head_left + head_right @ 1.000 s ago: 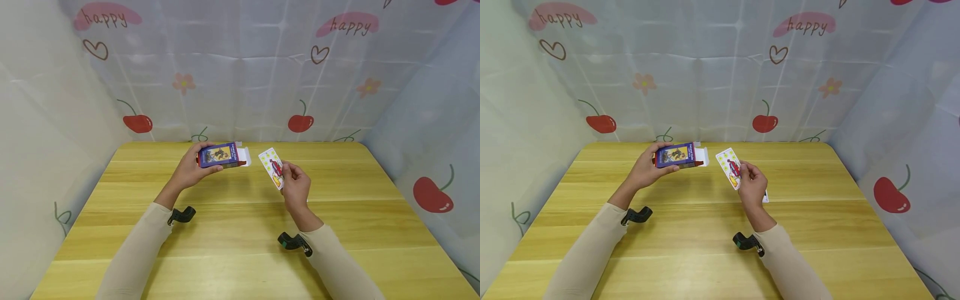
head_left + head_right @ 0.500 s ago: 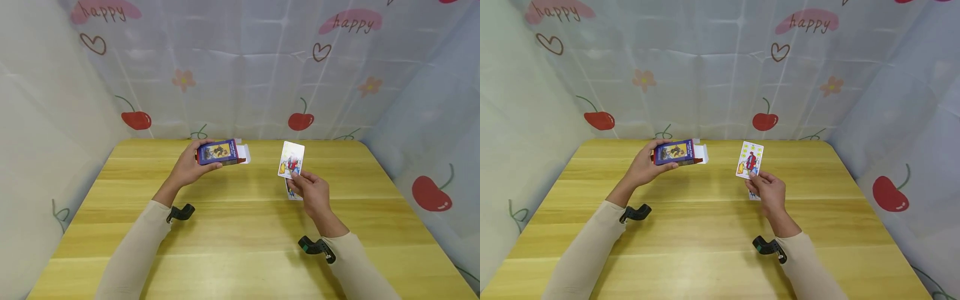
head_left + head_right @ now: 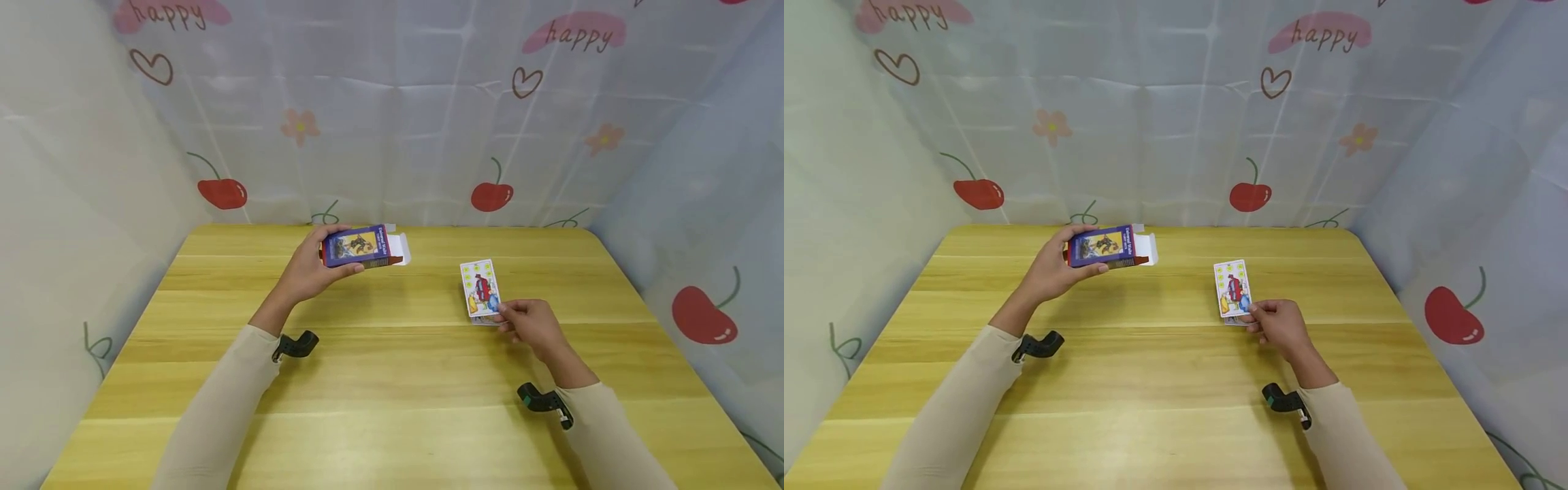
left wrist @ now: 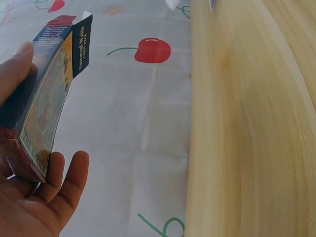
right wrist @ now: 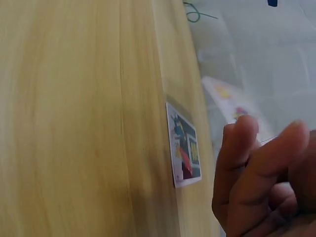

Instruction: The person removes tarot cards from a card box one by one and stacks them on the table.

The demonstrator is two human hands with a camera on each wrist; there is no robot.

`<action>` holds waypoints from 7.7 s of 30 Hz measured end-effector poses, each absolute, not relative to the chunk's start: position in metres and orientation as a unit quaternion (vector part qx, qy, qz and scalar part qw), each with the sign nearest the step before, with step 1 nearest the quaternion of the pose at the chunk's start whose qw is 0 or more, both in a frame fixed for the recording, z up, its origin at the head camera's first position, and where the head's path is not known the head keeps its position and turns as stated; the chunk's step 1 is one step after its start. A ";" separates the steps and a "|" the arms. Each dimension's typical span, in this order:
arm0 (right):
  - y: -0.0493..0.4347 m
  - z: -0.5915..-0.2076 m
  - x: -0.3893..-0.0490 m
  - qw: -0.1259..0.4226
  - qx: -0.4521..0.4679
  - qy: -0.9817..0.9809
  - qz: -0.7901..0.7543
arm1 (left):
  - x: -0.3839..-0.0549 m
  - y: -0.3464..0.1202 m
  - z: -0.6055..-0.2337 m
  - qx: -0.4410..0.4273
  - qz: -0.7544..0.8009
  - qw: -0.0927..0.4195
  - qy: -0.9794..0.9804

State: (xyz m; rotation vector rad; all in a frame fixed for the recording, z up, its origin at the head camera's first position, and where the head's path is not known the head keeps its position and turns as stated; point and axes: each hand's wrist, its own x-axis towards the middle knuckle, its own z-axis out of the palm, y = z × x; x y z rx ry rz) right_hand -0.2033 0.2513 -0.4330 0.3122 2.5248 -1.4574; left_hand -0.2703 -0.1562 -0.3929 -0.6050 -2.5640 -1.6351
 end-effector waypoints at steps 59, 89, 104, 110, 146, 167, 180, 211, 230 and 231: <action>0.245 -0.440 -0.214 0.069 0.036 0.962 -0.262 | -0.269 -0.153 -0.397 -0.199 -0.522 0.024 -0.829; 0.105 -0.374 -0.247 0.164 -0.010 0.803 -0.573 | -0.267 -0.151 -0.394 -0.237 -0.511 0.003 -0.826; 0.117 -0.381 -0.239 0.087 0.000 0.778 -0.622 | -0.265 -0.152 -0.396 -0.228 -0.507 0.013 -0.831; 0.119 -0.386 -0.230 0.039 0.025 0.699 -0.713 | -0.266 -0.152 -0.395 -0.221 -0.511 0.017 -0.830; 0.083 -0.400 -0.226 -0.066 0.048 0.735 -0.673 | -0.267 -0.144 -0.400 -0.236 -0.507 0.034 -0.828; 0.155 -0.421 -0.213 -0.099 0.060 0.771 -0.627 | -0.266 -0.148 -0.398 -0.237 -0.507 0.044 -0.828; 0.219 -0.443 -0.196 -0.103 0.166 0.827 -0.527 | -0.267 -0.147 -0.394 -0.236 -0.507 0.035 -0.828; 0.235 -0.458 -0.208 0.032 0.143 0.950 -0.277 | -0.266 -0.146 -0.398 -0.233 -0.506 0.030 -0.830; 0.229 -0.445 -0.213 0.032 0.100 0.955 -0.276 | -0.267 -0.148 -0.400 -0.235 -0.509 0.029 -0.827; 0.224 -0.440 -0.212 0.022 0.088 0.952 -0.292 | -0.267 -0.148 -0.400 -0.233 -0.509 0.027 -0.828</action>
